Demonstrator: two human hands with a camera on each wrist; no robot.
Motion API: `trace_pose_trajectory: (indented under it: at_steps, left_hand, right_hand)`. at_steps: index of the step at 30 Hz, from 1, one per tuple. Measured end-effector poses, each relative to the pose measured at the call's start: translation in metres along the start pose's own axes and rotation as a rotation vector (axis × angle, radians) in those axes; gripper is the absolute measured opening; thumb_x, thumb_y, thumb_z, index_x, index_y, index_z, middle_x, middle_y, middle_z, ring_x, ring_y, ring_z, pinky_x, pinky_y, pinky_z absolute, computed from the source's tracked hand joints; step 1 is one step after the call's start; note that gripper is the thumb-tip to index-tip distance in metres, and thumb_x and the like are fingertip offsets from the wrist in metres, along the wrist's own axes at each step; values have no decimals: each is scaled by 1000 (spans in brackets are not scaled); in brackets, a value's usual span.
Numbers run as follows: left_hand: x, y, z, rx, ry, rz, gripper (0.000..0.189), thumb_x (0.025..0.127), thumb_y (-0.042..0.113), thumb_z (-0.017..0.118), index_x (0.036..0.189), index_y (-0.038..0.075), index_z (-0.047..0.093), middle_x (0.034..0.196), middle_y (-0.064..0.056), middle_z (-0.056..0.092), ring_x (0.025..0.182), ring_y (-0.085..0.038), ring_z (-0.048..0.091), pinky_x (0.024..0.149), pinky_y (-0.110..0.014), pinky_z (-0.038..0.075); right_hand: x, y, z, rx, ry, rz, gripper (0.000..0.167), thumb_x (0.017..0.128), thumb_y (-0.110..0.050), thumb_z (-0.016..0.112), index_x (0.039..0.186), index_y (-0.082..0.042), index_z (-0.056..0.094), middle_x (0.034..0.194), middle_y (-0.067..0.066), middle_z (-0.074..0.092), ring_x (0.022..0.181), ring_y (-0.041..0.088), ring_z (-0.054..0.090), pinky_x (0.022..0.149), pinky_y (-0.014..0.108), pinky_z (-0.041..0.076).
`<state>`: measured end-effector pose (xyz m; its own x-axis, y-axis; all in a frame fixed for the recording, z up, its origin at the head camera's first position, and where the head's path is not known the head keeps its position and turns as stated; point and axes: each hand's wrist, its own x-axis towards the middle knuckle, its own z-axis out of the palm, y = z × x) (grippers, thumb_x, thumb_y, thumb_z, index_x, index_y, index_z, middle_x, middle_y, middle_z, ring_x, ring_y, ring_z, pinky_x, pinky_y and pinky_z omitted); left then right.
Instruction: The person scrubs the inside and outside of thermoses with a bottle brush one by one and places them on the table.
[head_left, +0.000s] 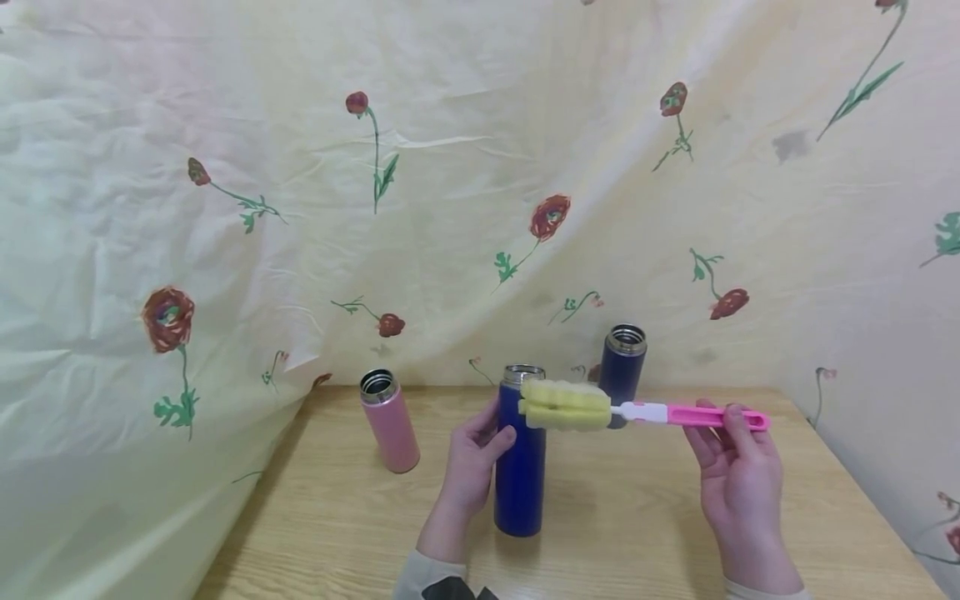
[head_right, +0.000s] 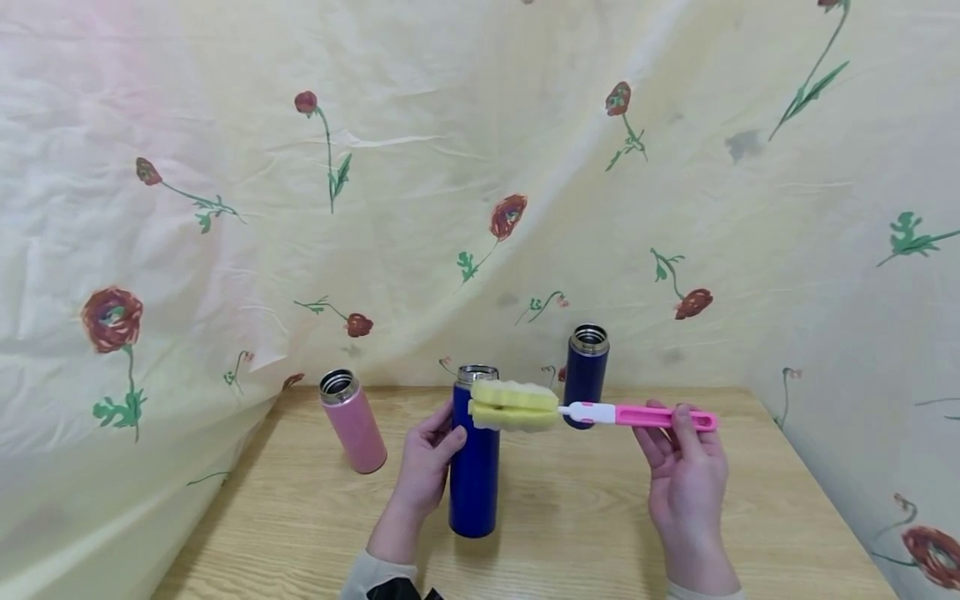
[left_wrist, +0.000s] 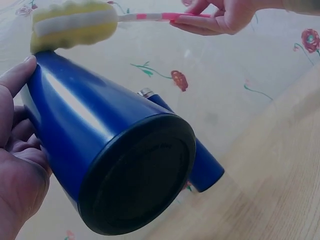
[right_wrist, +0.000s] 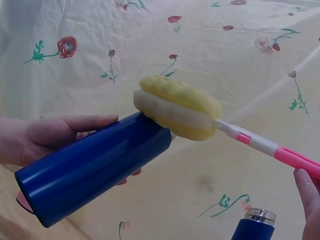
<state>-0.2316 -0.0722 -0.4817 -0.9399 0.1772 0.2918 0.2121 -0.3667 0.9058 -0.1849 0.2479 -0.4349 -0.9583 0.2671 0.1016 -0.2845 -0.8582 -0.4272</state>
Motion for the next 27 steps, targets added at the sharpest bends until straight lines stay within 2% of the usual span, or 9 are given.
trace_pose_trajectory:
  at_steps: [7,12,17,27]
  left_hand:
    - [1,1,-3,-38,10,-3,63,103,12,72,158,-1,45,155,-17,57,135,-20,62,112,-34,51]
    - [1,2,-4,-67,14,18,60,104,11,70,158,1,46,150,-14,62,131,-20,65,110,-36,53]
    - [2,5,-5,-86,26,39,58,105,8,66,159,1,46,148,-14,64,128,-21,67,108,-38,55]
    - [4,8,-7,-134,108,48,58,106,8,64,160,0,45,148,-16,64,123,-23,70,103,-40,59]
  right_hand:
    - [2,4,-4,-18,-76,11,13,112,-4,50,108,1,61,104,19,74,98,31,79,92,39,61]
    - [3,6,-6,-107,-116,19,15,112,-3,50,106,0,63,103,18,77,98,29,79,91,39,62]
    - [4,10,-8,-174,-197,37,19,113,-2,46,105,0,63,105,20,79,98,29,80,89,40,62]
    - [8,14,-12,-496,-313,89,23,114,-3,44,108,-6,66,104,12,80,96,20,79,85,34,63]
